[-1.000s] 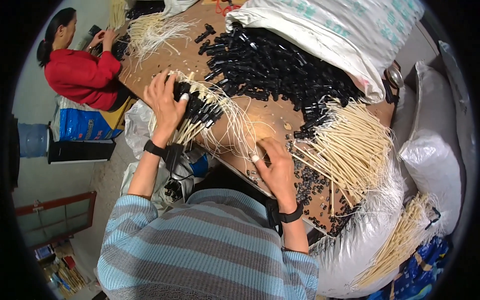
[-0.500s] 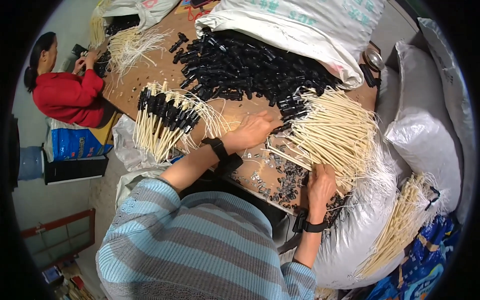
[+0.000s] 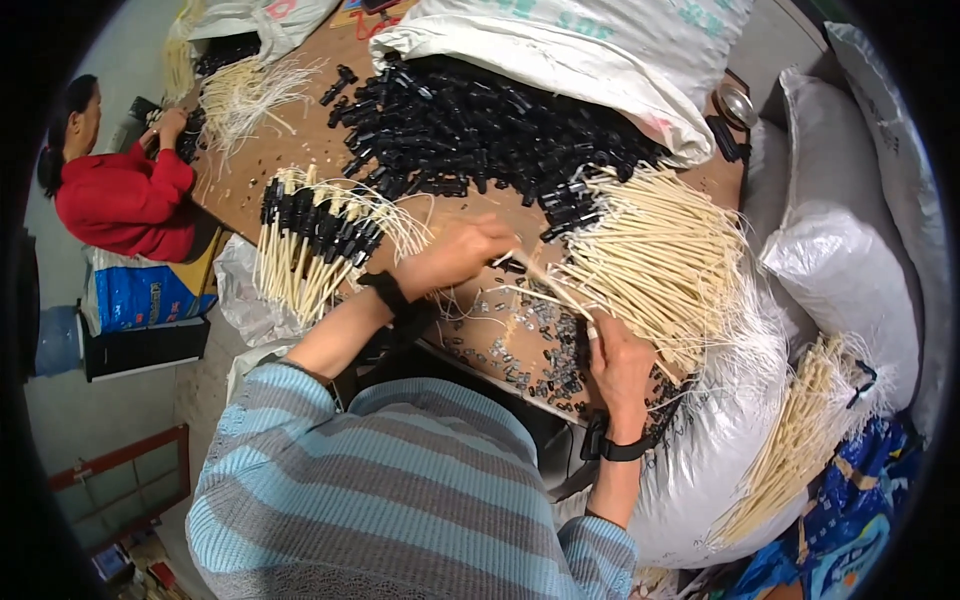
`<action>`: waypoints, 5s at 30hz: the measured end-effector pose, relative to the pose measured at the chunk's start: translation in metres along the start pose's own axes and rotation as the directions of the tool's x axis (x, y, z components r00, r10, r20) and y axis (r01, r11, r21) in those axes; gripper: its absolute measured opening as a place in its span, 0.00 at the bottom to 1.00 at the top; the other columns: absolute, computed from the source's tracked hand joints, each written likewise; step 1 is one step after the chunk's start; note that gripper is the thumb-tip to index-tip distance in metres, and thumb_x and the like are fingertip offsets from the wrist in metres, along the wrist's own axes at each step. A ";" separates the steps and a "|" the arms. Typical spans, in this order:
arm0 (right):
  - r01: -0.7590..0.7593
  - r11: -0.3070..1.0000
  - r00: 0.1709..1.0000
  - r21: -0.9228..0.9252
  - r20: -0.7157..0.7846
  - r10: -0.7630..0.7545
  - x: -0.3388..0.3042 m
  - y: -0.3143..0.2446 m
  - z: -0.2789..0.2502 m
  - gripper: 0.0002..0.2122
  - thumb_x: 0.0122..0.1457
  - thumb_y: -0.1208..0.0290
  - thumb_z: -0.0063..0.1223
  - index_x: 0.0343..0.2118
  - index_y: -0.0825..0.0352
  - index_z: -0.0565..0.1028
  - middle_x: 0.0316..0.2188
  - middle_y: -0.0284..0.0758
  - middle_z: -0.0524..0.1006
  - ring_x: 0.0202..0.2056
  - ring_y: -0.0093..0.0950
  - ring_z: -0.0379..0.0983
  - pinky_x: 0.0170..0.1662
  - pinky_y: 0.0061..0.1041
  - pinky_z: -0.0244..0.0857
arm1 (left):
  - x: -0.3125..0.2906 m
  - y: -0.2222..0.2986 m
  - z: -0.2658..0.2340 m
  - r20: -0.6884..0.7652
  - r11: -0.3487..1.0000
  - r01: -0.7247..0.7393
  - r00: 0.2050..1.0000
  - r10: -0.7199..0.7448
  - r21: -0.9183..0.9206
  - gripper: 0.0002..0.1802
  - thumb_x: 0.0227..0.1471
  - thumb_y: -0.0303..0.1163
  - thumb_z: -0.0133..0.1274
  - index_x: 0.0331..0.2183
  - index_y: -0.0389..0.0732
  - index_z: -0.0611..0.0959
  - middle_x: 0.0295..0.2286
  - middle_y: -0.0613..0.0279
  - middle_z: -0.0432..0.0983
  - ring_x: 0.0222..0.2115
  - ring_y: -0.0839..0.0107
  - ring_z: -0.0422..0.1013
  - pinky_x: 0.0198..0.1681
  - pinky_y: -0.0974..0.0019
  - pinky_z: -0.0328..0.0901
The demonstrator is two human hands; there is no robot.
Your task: The person assembles components by hand, threading a white cord through a black plastic part and sliding a small metal clip onto the cord. They then press the clip into the plastic component and place the finished assembly onto a pile.
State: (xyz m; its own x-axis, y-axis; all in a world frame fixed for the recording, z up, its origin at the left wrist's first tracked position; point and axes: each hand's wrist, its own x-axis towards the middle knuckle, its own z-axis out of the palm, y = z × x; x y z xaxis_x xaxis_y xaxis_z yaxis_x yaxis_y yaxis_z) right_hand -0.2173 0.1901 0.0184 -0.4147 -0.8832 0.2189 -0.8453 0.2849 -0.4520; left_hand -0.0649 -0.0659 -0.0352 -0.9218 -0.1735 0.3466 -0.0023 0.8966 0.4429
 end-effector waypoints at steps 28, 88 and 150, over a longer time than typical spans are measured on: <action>-0.422 0.759 0.906 0.496 0.193 0.378 -0.025 -0.021 0.020 0.11 0.56 0.77 0.53 0.42 0.72 0.77 0.22 0.24 0.72 0.24 0.14 0.62 0.26 0.17 0.56 | -0.022 0.017 -0.024 0.004 0.892 0.348 0.932 -0.362 -0.290 0.17 0.43 0.25 0.52 0.39 0.35 0.79 0.32 0.52 0.77 0.32 0.56 0.74 0.34 0.62 0.68; -0.027 0.970 0.999 0.243 -0.032 0.036 0.009 -0.074 0.052 0.06 0.51 0.75 0.56 0.32 0.66 0.79 0.15 0.39 0.74 0.16 0.26 0.71 0.21 0.24 0.64 | -0.034 0.066 -0.019 0.092 0.826 0.377 0.923 -0.374 -0.419 0.20 0.36 0.17 0.53 0.37 0.39 0.80 0.28 0.55 0.78 0.30 0.59 0.75 0.34 0.64 0.68; -0.572 0.419 0.792 0.705 0.341 0.507 -0.006 -0.047 0.074 0.08 0.58 0.77 0.48 0.34 0.72 0.79 0.13 0.19 0.64 0.16 0.09 0.54 0.19 0.14 0.46 | 0.008 0.016 0.023 -0.081 0.953 0.269 0.956 -0.282 -0.137 0.11 0.37 0.19 0.55 0.30 0.37 0.81 0.26 0.55 0.75 0.29 0.56 0.72 0.33 0.58 0.66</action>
State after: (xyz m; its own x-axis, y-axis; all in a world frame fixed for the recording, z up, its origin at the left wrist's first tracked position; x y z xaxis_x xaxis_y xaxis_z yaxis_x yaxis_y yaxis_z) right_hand -0.1506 0.1545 -0.0256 -0.6417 -0.6820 -0.3510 0.1209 0.3620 -0.9243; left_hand -0.0815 -0.0439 -0.0445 -0.8494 -0.4515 0.2733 -0.1974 0.7521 0.6288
